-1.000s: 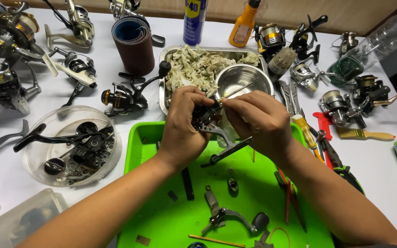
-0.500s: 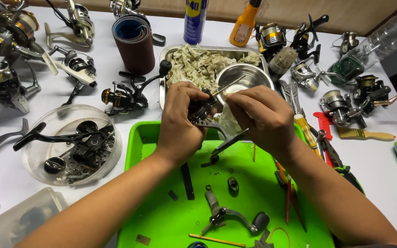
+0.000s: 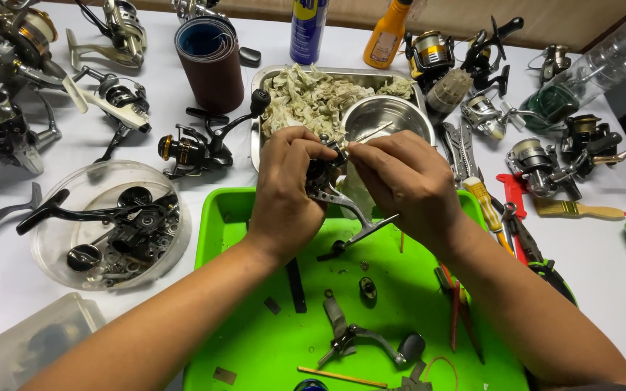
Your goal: Assembling and lubricating a fishing reel handle and internal components on a workbench.
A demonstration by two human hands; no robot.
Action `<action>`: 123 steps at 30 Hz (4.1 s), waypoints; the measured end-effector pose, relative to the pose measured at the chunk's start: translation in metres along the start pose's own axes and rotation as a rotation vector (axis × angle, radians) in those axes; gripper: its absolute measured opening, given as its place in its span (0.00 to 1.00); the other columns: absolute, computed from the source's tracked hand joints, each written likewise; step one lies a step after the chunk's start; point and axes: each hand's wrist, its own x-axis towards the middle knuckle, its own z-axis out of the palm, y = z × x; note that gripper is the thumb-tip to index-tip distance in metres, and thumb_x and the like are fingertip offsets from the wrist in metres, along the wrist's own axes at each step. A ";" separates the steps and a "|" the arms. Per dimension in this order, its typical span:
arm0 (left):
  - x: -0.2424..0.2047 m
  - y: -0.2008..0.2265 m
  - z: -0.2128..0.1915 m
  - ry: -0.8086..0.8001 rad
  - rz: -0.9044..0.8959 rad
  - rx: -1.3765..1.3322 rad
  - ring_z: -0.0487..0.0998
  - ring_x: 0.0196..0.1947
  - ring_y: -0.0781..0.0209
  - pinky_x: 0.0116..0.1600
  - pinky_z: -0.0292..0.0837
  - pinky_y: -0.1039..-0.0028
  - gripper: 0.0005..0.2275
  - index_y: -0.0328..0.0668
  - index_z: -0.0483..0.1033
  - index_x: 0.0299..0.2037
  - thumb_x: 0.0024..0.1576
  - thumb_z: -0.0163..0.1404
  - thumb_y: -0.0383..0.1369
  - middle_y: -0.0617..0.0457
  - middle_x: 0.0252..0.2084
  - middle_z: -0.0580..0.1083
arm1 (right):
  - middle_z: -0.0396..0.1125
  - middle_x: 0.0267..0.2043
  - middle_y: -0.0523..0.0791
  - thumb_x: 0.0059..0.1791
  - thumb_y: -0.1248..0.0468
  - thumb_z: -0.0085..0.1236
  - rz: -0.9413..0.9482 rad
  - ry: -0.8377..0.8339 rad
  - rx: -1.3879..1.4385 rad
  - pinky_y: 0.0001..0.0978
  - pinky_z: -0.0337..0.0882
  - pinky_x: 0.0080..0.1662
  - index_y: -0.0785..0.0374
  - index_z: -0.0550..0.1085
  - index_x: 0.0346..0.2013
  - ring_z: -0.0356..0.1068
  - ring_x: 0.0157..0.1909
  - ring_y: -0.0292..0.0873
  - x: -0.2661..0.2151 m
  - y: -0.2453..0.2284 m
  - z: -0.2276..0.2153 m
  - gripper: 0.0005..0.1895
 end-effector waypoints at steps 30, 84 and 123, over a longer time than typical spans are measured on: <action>0.002 0.006 -0.004 -0.005 0.032 -0.022 0.74 0.46 0.45 0.57 0.70 0.60 0.16 0.43 0.75 0.41 0.47 0.61 0.14 0.50 0.44 0.69 | 0.70 0.32 0.50 0.53 0.74 0.60 -0.077 -0.036 -0.054 0.40 0.72 0.32 0.67 0.80 0.37 0.69 0.29 0.52 0.002 -0.001 -0.003 0.03; -0.025 0.002 0.026 -0.049 -0.618 -1.059 0.71 0.43 0.67 0.45 0.71 0.78 0.15 0.40 0.64 0.60 0.70 0.38 0.40 0.52 0.46 0.71 | 0.77 0.34 0.51 0.51 0.68 0.60 0.966 -0.372 0.910 0.42 0.77 0.50 0.72 0.79 0.45 0.76 0.40 0.44 -0.018 -0.007 -0.004 0.11; 0.025 0.034 -0.008 -0.696 -0.532 -1.138 0.83 0.41 0.44 0.47 0.85 0.63 0.20 0.42 0.63 0.55 0.66 0.37 0.51 0.33 0.46 0.75 | 0.75 0.43 0.59 0.53 0.70 0.67 0.007 -0.326 0.052 0.43 0.78 0.46 0.77 0.79 0.45 0.77 0.43 0.54 -0.012 -0.017 -0.095 0.11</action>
